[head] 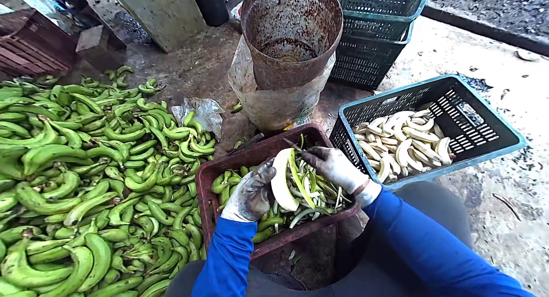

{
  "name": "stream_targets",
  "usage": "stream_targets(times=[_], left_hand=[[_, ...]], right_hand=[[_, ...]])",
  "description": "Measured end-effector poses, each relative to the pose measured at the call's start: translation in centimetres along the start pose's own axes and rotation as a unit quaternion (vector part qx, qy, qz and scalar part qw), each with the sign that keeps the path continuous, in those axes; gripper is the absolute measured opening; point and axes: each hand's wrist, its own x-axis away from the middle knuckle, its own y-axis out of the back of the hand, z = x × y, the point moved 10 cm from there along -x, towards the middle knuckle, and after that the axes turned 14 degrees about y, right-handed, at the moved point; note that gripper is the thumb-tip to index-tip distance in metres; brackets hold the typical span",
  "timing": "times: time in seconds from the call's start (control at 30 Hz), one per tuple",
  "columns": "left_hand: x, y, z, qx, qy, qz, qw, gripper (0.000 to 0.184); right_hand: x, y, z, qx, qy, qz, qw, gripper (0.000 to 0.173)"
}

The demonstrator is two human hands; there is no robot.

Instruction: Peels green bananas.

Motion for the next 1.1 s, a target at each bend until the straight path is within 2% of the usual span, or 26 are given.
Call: stream_targets(times=[0.03,0.1,0.2,0.27,0.37,0.5,0.6,0.7,0.8,0.93,1.1], left_hand=[[0.2,0.1,-0.2,-0.005,-0.002,-0.01,1.0,0.041],[0.5,0.7,-1.1,-0.006,-0.015,-0.03,0.999,0.038],[0.8,1.6,-2.7,0.021,-0.045,-0.038,0.998,0.032],[1.2,2.2,-3.1,0.048,-0.066,-0.057,0.995,0.028],[1.2,2.3,-3.5,0.061,-0.086,-0.053,0.993,0.029],[0.4,1.1,-2.2,0.006,-0.043,-0.049,0.998,0.034],[-0.2,0.4,-0.7,-0.013,-0.01,-0.055,0.998,0.036],[-0.6,0.0,-0.1,-0.021,-0.022,-0.055,0.998,0.034],[-1.3,0.6,0.0,-0.003,-0.03,-0.065,0.997,0.034],[-0.8,1.0,-0.4,0.025,-0.041,-0.049,0.998,0.033],[-0.6,1.2,-1.5,0.043,-0.064,-0.04,0.996,0.032]], right_hand=[[-0.1,0.3,-1.6,0.013,-0.039,0.009,0.999,0.048],[0.0,1.3,-2.3,0.046,-0.042,0.005,0.998,0.049],[0.9,2.7,1.6,0.043,0.069,-0.002,0.997,0.041],[1.9,2.7,4.2,0.024,0.155,0.019,0.988,0.041],[2.7,1.5,5.7,0.009,0.218,0.06,0.974,0.039],[3.0,-0.3,6.3,-0.015,0.232,0.107,0.967,0.036],[3.0,-0.7,7.0,-0.022,0.241,0.107,0.964,0.034],[2.4,0.1,6.2,-0.004,0.214,0.017,0.977,0.033],[1.4,1.6,3.6,0.003,0.123,-0.078,0.989,0.038],[0.3,3.6,0.2,-0.006,0.028,-0.112,0.993,0.036],[0.7,5.7,-0.2,0.018,0.02,-0.137,0.99,0.039]])
